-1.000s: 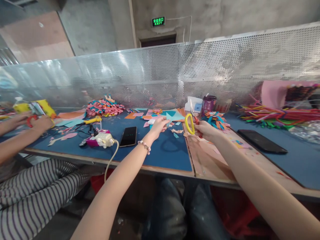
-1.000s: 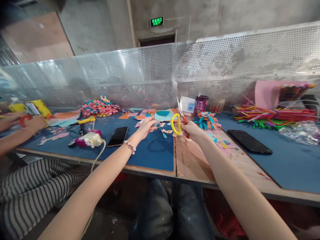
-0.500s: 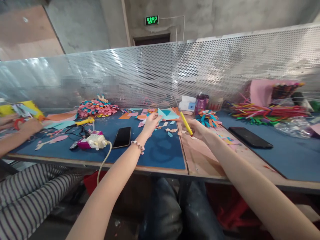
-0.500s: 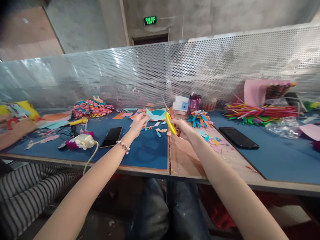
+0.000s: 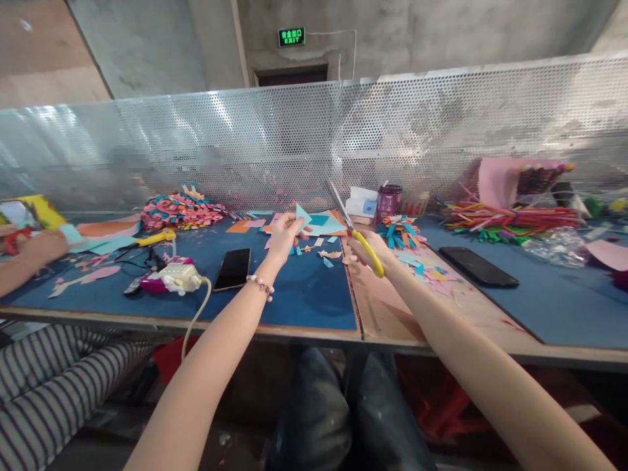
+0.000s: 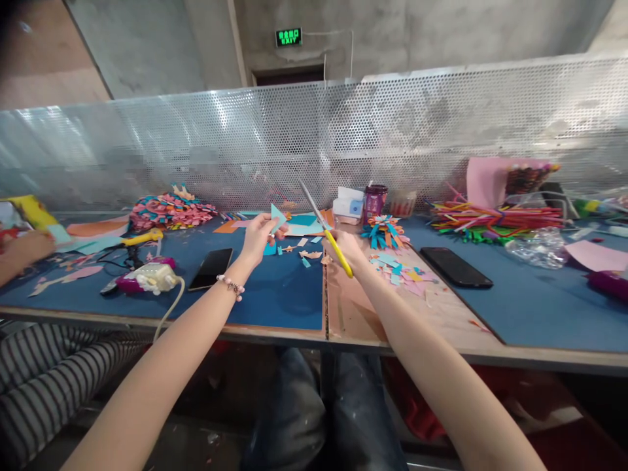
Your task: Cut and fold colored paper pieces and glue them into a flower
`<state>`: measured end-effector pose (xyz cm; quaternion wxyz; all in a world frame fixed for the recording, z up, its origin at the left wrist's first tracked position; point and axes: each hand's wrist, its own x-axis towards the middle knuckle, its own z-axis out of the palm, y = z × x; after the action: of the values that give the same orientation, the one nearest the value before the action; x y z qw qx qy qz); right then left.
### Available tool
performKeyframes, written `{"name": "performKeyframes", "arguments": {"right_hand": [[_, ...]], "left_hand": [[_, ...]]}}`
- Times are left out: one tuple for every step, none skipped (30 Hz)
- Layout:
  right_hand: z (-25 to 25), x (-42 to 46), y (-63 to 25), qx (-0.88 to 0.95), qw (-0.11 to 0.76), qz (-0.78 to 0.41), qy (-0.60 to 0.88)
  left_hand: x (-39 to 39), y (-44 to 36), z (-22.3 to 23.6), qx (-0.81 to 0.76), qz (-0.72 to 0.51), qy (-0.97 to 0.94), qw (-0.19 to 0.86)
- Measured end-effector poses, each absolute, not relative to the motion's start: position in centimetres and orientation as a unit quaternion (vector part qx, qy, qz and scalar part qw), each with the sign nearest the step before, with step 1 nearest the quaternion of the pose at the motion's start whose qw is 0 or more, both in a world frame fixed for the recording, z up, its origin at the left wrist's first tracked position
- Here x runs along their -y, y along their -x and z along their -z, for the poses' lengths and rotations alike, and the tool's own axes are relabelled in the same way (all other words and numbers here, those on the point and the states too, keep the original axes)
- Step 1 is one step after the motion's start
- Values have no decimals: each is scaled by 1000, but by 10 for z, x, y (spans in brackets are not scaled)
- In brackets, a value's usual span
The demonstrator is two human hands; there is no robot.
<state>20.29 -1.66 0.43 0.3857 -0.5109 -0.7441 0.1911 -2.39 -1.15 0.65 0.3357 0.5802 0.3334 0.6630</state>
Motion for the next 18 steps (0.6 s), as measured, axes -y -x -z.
{"name": "performKeyframes", "arguments": {"right_hand": [[-3, 16, -202, 755, 372, -168, 513], [-3, 16, -201, 767, 359, -152, 509], [-2, 17, -199, 779, 347, -139, 504], [-3, 18, -198, 787, 335, -126, 502], [-3, 19, -197, 795, 321, -116, 502], [-3, 20, -196, 802, 308, -109, 500], [-4, 21, -196, 808, 297, -104, 499], [-4, 22, -195, 812, 291, -99, 497], [-5, 23, -195, 815, 288, -97, 494], [-5, 24, -195, 816, 288, -97, 491], [-6, 25, -194, 818, 288, -99, 488], [-6, 26, -194, 819, 288, -101, 486], [-7, 28, -194, 819, 287, -103, 485], [-7, 29, -193, 820, 286, -104, 484], [-7, 30, -193, 822, 286, -104, 481], [-8, 31, -193, 824, 286, -102, 478], [-8, 32, -193, 826, 286, -101, 474], [-8, 32, -192, 828, 286, -100, 472]], "left_hand": [[12, 23, -7, -328, -662, -577, 349], [12, 22, -7, -317, -663, -571, 365], [12, 21, -7, -303, -666, -564, 384], [12, 20, -7, -287, -670, -554, 402], [12, 19, -8, -271, -673, -546, 419], [12, 18, -8, -256, -674, -539, 435], [12, 17, -8, -244, -674, -535, 447], [13, 16, -9, -233, -674, -532, 457], [14, 15, -9, -224, -673, -531, 464], [15, 14, -10, -217, -672, -531, 469], [16, 13, -10, -211, -671, -532, 472], [16, 12, -11, -207, -671, -532, 472], [17, 11, -11, -205, -673, -533, 470], [17, 11, -11, -205, -677, -532, 466], [16, 11, -11, -208, -680, -531, 460], [16, 11, -11, -215, -683, -531, 453], [15, 12, -11, -226, -686, -530, 444], [14, 13, -10, -239, -687, -530, 435]]}}
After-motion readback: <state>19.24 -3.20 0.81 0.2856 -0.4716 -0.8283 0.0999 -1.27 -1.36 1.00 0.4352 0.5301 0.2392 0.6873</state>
